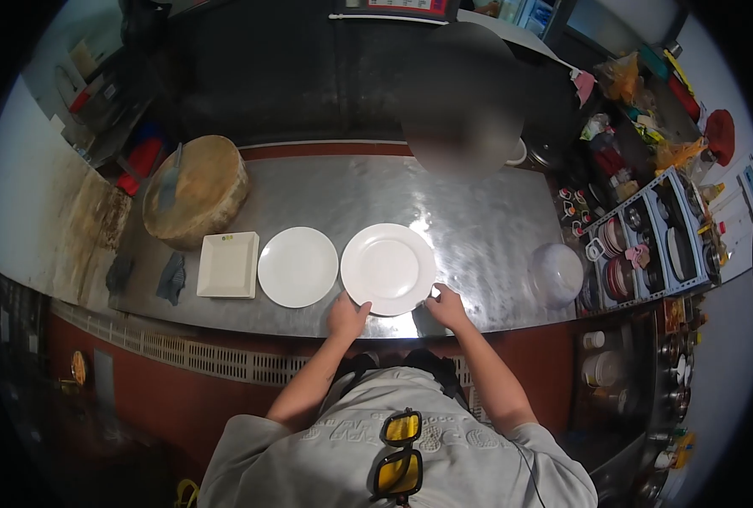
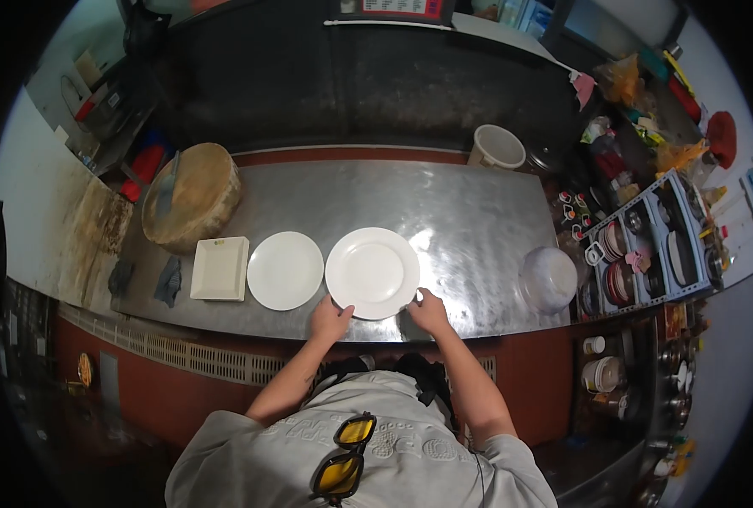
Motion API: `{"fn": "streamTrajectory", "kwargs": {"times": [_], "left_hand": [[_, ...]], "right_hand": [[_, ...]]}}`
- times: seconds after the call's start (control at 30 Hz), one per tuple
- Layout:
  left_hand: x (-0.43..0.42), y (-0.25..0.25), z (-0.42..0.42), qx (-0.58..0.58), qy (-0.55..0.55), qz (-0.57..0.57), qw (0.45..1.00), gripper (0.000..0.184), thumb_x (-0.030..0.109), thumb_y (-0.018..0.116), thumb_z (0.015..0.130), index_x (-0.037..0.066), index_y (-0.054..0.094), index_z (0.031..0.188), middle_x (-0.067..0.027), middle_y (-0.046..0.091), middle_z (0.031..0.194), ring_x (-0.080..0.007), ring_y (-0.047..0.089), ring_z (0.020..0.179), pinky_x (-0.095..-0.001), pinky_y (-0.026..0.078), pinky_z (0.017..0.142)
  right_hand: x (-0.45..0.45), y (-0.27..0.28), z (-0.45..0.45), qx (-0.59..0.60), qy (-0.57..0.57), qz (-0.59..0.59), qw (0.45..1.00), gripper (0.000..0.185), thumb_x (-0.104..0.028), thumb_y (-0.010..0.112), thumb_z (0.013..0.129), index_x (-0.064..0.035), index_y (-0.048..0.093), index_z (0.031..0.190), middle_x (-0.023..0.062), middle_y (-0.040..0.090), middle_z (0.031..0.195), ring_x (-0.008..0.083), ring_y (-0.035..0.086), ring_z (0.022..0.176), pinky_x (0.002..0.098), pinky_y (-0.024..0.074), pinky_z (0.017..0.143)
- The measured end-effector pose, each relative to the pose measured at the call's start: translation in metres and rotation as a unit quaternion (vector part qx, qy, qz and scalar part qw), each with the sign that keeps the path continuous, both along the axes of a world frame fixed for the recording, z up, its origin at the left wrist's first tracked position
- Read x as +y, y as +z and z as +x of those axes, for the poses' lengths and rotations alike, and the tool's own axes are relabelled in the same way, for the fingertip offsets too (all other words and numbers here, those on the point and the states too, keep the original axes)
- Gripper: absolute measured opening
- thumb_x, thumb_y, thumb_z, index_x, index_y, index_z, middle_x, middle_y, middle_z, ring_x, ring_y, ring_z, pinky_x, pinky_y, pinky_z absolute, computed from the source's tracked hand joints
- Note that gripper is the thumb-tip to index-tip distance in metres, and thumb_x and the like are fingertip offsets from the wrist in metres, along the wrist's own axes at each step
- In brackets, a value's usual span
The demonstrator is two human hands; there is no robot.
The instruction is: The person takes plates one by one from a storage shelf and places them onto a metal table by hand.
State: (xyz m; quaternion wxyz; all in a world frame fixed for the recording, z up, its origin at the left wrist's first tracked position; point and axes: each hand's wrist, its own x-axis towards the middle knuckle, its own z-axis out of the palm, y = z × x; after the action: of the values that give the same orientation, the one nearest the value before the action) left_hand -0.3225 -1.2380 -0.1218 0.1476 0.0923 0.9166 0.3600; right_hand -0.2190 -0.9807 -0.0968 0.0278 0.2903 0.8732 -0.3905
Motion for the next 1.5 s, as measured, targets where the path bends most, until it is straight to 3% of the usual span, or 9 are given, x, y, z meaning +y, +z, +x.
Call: {"fn": "streamTrajectory", "kwargs": {"times": [0.23, 0.37, 0.77, 0.87, 0.97, 1.07, 1.17, 1.37, 1.5], "left_hand": [[-0.012, 0.025, 0.024, 0.015, -0.029, 0.043, 0.999, 0.038, 0.027, 0.076, 0.081, -0.001, 0.064, 0.105, -0.0154, 0.070, 0.083, -0.0341, 0.068, 0.080, -0.0454, 0.055, 0.073], [0.002, 0.036, 0.044, 0.002, -0.095, 0.104, 0.990, 0.026, 0.022, 0.075, 0.083, 0.000, 0.066, 0.091, -0.0123, 0.068, 0.073, -0.0278, 0.066, 0.067, -0.0398, 0.053, 0.064], [0.099, 0.046, 0.106, -0.105, -0.314, 0.160, 0.930, 0.023, 0.022, 0.074, 0.085, 0.002, 0.063, 0.081, -0.0089, 0.064, 0.065, -0.0199, 0.062, 0.057, -0.0342, 0.050, 0.057], [0.116, 0.046, 0.128, -0.130, -0.341, 0.163, 0.917, 0.021, 0.017, 0.073, 0.088, 0.002, 0.061, 0.080, 0.0004, 0.057, 0.063, -0.0064, 0.050, 0.056, -0.0250, 0.043, 0.054], [0.134, 0.049, 0.149, -0.110, -0.376, 0.157, 0.906, 0.020, 0.016, 0.073, 0.088, 0.003, 0.061, 0.080, 0.0010, 0.057, 0.063, -0.0056, 0.049, 0.055, -0.0244, 0.043, 0.053], [0.155, 0.053, 0.171, -0.102, -0.410, 0.128, 0.897, 0.021, 0.020, 0.072, 0.087, 0.002, 0.062, 0.080, -0.0071, 0.063, 0.065, -0.0169, 0.061, 0.058, -0.0315, 0.050, 0.058], [0.179, 0.057, 0.197, -0.118, -0.418, 0.142, 0.889, 0.021, 0.017, 0.072, 0.089, 0.002, 0.060, 0.080, -0.0002, 0.056, 0.063, -0.0077, 0.051, 0.057, -0.0256, 0.044, 0.055], [0.232, 0.081, 0.253, -0.074, -0.468, 0.118, 0.873, 0.029, 0.026, 0.064, 0.096, 0.000, 0.059, 0.084, -0.0114, 0.059, 0.065, -0.0186, 0.055, 0.058, -0.0342, 0.046, 0.058], [0.268, 0.080, 0.294, -0.084, -0.488, 0.109, 0.862, 0.031, 0.026, 0.061, 0.098, -0.001, 0.059, 0.085, -0.0142, 0.060, 0.066, -0.0203, 0.056, 0.059, -0.0356, 0.046, 0.059]], "right_hand": [[0.006, 0.006, 0.061, 0.089, -0.047, -0.055, 0.993, 0.036, -0.017, 0.066, 0.084, 0.0011, 0.068, 0.115, 0.0134, 0.070, 0.078, 0.0216, 0.067, 0.070, 0.0350, 0.0544, 0.069], [0.008, 0.012, 0.104, 0.082, -0.099, -0.084, 0.988, 0.030, -0.007, 0.065, 0.084, 0.0020, 0.068, 0.112, 0.0042, 0.067, 0.076, 0.0092, 0.060, 0.069, 0.0279, 0.0503, 0.066], [0.006, 0.039, 0.235, 0.111, -0.305, -0.077, 0.943, 0.025, -0.001, 0.062, 0.083, 0.0012, 0.069, 0.107, -0.0023, 0.062, 0.080, 0.0048, 0.055, 0.070, 0.0232, 0.0468, 0.065], [0.012, 0.017, 0.266, 0.139, -0.331, -0.084, 0.929, 0.025, 0.000, 0.061, 0.083, 0.0019, 0.068, 0.107, -0.0033, 0.060, 0.080, 0.0048, 0.054, 0.071, 0.0226, 0.0462, 0.064], [0.021, 0.001, 0.295, 0.147, -0.353, -0.108, 0.918, 0.025, 0.001, 0.059, 0.084, 0.0022, 0.068, 0.107, -0.0045, 0.059, 0.079, 0.0044, 0.053, 0.070, 0.0218, 0.0450, 0.063], [0.030, 0.008, 0.319, 0.154, -0.369, -0.117, 0.909, 0.026, 0.001, 0.059, 0.083, 0.0019, 0.069, 0.107, -0.0041, 0.058, 0.076, 0.0046, 0.051, 0.069, 0.0220, 0.0439, 0.062], [0.046, 0.015, 0.346, 0.170, -0.383, -0.102, 0.902, 0.026, -0.001, 0.060, 0.082, 0.0018, 0.070, 0.105, -0.0022, 0.058, 0.072, 0.0057, 0.051, 0.066, 0.0233, 0.0438, 0.061], [0.080, 0.016, 0.410, 0.207, -0.424, -0.115, 0.874, 0.020, -0.001, 0.058, 0.088, 0.0016, 0.069, 0.103, -0.0012, 0.061, 0.077, 0.0055, 0.054, 0.068, 0.0217, 0.0456, 0.062], [0.100, 0.020, 0.451, 0.233, -0.447, -0.144, 0.852, 0.019, 0.000, 0.058, 0.088, 0.0021, 0.069, 0.103, 0.0006, 0.064, 0.082, 0.0059, 0.057, 0.070, 0.0217, 0.0478, 0.064]]}}
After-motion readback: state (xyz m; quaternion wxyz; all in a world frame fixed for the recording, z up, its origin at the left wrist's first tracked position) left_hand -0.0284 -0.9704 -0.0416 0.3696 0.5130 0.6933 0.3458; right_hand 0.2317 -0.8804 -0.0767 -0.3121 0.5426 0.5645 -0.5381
